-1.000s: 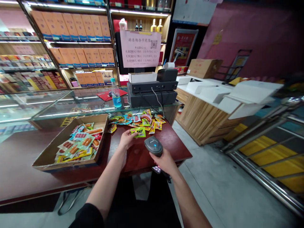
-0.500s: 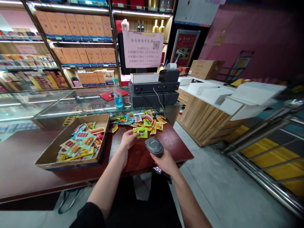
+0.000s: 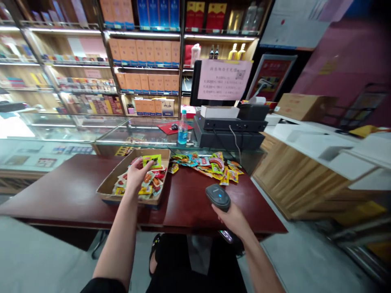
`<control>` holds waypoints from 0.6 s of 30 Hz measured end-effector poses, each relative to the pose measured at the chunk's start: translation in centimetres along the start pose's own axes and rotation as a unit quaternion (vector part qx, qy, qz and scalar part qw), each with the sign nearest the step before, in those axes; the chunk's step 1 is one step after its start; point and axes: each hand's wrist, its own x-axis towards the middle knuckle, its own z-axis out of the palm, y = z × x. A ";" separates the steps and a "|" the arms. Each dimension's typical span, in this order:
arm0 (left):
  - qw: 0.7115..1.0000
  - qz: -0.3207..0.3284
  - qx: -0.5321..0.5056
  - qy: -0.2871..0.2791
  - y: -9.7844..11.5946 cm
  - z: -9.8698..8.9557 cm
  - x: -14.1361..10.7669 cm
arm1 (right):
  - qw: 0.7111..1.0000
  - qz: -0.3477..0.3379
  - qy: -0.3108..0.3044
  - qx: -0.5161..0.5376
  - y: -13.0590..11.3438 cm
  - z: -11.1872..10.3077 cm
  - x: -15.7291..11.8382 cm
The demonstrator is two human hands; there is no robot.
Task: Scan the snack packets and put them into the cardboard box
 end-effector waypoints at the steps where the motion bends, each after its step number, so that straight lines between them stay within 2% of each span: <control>1: 1.000 0.009 0.014 0.013 0.4 -1.6 0.2 | 1.000 -0.003 -0.003 -0.002 -0.3 0.5 0.2; 3: 0.999 0.013 0.032 0.020 0.9 -3.8 0.0 | 1.000 -0.008 -0.008 -0.008 -0.8 1.5 0.4; 4: 0.999 0.013 0.037 0.020 1.0 -4.2 -0.3 | 1.000 -0.008 -0.010 -0.012 -1.0 1.9 0.4; 6: 0.999 0.013 0.035 0.007 0.9 -4.1 -1.3 | 1.000 -0.006 -0.016 -0.023 -1.1 2.5 0.2; 8: 0.999 0.018 0.033 -0.020 0.7 -2.6 -2.5 | 0.999 -0.006 -0.014 -0.031 -1.1 2.4 0.1; 11: 0.992 0.038 0.055 -0.111 -0.1 1.4 -4.1 | 0.999 0.000 0.003 -0.043 -1.1 0.8 0.4; 14: 0.971 0.090 0.115 -0.191 -1.9 6.5 -4.8 | 0.996 -0.015 0.013 -0.089 -1.6 -2.7 2.4; 18: 0.924 0.173 0.278 -0.198 -5.5 13.8 -3.5 | 0.977 -0.104 0.042 -0.180 -2.6 -7.8 8.6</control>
